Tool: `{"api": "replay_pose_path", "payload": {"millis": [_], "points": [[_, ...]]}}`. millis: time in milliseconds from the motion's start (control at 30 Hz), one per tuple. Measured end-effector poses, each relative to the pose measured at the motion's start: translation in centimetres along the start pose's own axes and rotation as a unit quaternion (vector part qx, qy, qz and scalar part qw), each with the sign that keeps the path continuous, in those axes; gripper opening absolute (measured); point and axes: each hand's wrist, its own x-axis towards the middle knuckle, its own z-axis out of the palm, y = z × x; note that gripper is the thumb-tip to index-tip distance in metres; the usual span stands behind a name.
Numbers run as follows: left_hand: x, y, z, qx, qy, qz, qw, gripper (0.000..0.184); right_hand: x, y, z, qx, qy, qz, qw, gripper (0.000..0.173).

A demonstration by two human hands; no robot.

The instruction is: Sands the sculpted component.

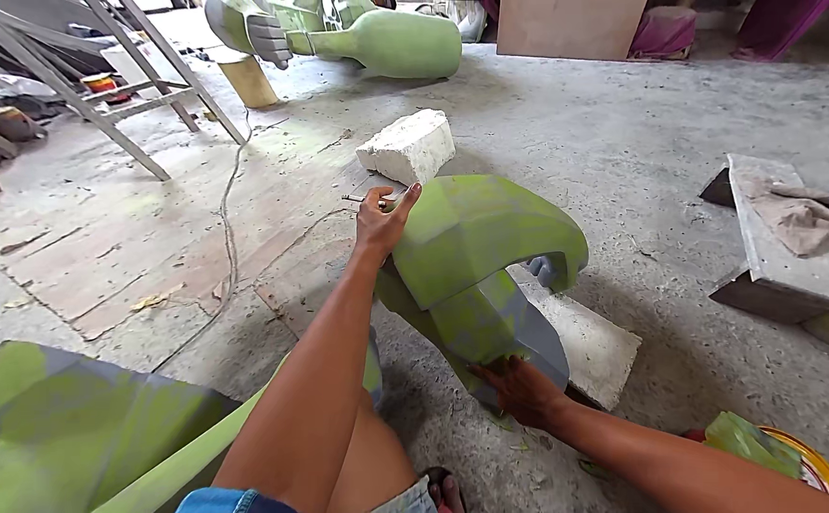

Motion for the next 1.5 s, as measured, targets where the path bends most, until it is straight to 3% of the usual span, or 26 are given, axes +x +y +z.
{"api": "replay_pose_path", "payload": {"millis": [100,200,267,367,467,667,767,900,1067,1267,1500], "points": [[-0.1,0.0,0.0,-0.005,0.0,0.001,1.0,0.09,0.2,-0.1,-0.5,-0.05,-0.038,-0.009,0.998,0.052],[-0.3,0.1,-0.1,-0.009,-0.003,-0.001,1.0,0.09,0.2,0.2,-0.3,-0.052,-0.049,0.001,0.997,0.05],[-0.3,0.3,-0.2,-0.005,-0.006,-0.001,1.0,0.09,0.0,0.7,0.3,0.003,-0.032,0.019,0.999,0.057],[-0.2,0.2,-0.1,-0.007,-0.004,0.001,1.0,0.089,-0.9,2.0,1.3,-0.009,0.014,-0.036,0.999,0.028],[0.0,0.1,0.0,-0.005,-0.004,-0.003,1.0,0.09,-2.1,4.1,2.6,0.027,0.071,-0.084,0.994,0.016],[0.1,-0.2,0.2,-0.01,0.0,0.001,1.0,0.092,-2.5,6.9,6.8,0.036,0.297,-0.071,0.951,0.025],[-0.1,0.0,0.1,-0.005,-0.001,0.002,1.0,0.091,-1.5,6.4,7.7,0.032,0.356,-0.057,0.932,0.033],[-0.2,0.2,0.0,-0.002,-0.005,0.002,1.0,0.091,-0.1,5.3,8.9,0.057,0.355,-0.02,0.933,0.041],[-0.4,0.3,-0.1,-0.007,-0.005,0.001,1.0,0.09,-1.0,5.0,9.2,0.058,0.31,-0.028,0.948,0.028],[-0.6,0.6,0.0,-0.006,-0.007,0.0,1.0,0.09,1.0,4.1,8.3,0.087,0.377,0.005,0.922,0.038],[-0.6,0.5,0.0,-0.01,-0.009,-0.003,1.0,0.087,1.0,3.0,10.2,0.079,0.375,0.022,0.923,0.038]]}}
